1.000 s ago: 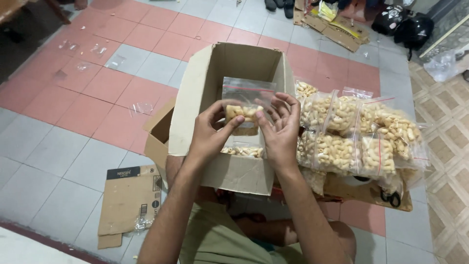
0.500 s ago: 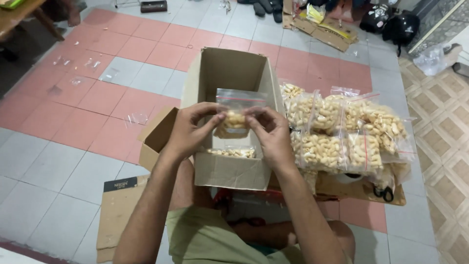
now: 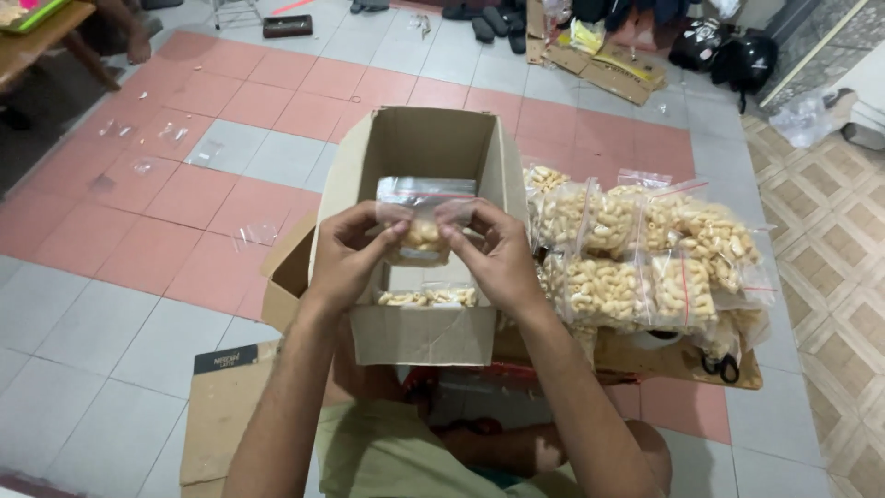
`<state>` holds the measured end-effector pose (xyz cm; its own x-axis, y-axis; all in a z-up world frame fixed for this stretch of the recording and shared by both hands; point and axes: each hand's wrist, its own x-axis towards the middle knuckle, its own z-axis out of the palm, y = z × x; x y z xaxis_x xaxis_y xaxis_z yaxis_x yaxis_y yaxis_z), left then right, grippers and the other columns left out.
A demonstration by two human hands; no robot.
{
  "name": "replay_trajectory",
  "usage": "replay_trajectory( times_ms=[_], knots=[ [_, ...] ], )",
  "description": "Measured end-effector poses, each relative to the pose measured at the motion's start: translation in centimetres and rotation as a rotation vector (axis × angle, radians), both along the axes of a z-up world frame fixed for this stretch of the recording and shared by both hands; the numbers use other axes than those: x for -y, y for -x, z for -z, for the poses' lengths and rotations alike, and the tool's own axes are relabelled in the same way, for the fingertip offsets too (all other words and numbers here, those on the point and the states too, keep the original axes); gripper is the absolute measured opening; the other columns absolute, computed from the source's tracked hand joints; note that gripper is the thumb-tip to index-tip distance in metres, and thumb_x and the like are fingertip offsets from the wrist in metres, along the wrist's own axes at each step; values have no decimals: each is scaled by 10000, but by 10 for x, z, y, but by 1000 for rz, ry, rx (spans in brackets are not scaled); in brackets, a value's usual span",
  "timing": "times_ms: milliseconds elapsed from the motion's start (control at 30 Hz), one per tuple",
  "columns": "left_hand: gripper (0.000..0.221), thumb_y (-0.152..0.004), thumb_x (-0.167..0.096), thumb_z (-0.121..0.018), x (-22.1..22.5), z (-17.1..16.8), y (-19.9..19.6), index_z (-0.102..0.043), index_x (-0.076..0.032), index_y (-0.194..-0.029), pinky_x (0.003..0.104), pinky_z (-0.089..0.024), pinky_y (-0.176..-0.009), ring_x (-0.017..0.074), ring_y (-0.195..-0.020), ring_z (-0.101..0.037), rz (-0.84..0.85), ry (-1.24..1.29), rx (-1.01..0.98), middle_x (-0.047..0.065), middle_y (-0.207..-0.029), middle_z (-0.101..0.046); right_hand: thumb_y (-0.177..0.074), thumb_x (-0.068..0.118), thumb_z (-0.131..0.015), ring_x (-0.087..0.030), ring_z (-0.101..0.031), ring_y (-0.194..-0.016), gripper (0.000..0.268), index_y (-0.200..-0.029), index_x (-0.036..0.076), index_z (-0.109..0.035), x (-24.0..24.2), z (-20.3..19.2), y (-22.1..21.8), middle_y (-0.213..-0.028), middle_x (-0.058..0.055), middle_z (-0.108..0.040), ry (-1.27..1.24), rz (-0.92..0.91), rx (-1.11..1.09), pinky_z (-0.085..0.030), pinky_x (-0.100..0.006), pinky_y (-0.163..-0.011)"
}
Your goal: Packing small plastic bags of snacks into a cardboard box
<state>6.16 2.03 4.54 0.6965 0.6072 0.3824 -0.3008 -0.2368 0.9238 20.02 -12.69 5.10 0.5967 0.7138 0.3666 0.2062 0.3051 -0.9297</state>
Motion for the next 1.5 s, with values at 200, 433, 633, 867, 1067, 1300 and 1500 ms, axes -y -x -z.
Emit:
replay_trajectory(
  times_ms=[200, 433, 633, 867, 1067, 1300, 1500],
  knots=[
    [105, -948, -40, -827, -3, 3, 4, -804, 5, -1041, 375, -648, -906, 180, -1005, -754, 14, 43, 12, 111, -989, -808, -1028, 221, -739, -271, -730, -1207, 268, -1262, 92, -749, 6, 4, -7, -1221, -99, -795, 91, -58, 128, -610, -530, -1004],
    [146, -956, -74, -842, -4, 8, 3, -791, 19, -1057, 418, -654, -882, 192, -1045, -740, 22, 33, -2, 139, -1009, -803, -1095, 288, -633, -387, -773, -1092, 318, -1218, 36, -783, 7, 15, -6, -1093, -197, -797, 120, -30, 275, -647, -541, -909],
    [259, -959, -70, -819, 3, -2, 3, -756, -32, -1207, 391, -631, -947, 172, -1085, -709, 31, 75, 22, 78, -1121, -772, -1096, 214, -626, -353, -790, -991, 297, -1038, -9, -812, 5, 9, -6, -939, -208, -794, 112, 23, 273, -658, -513, -844],
    [185, -1013, -169, -787, -5, 5, 3, -741, -46, -1143, 376, -611, -987, 164, -1100, -735, -19, 38, -47, 82, -1092, -773, -1123, 271, -603, -187, -764, -915, 381, -878, 59, -804, 5, 9, -8, -858, -117, -791, 95, 99, 259, -638, -435, -823],
    [322, -945, -151, -849, -2, 7, -1, -740, -47, -1229, 383, -637, -935, 164, -1016, -751, 50, 51, -30, 57, -1051, -757, -1135, 297, -585, -191, -736, -904, 394, -918, 48, -800, 7, 9, -8, -859, -137, -775, 102, 89, 267, -611, -429, -836],
    [223, -968, -148, -838, 1, 2, -1, -784, -65, -1168, 384, -659, -886, 135, -953, -757, 42, 48, -36, 40, -952, -755, -1173, 275, -473, -253, -643, -1196, 395, -1425, 7, -614, 9, 9, -4, -1268, -213, -744, 50, 4, 232, -584, -547, -981],
    [256, -973, -170, -836, -6, 8, -3, -773, -44, -1187, 372, -666, -850, 149, -937, -766, 40, 52, -13, 59, -974, -773, -1103, 171, -662, -447, -423, -1525, 730, -1722, 228, -278, 13, 14, 1, -1687, -164, -413, 37, -108, 485, -446, -636, -1189]
  ],
)
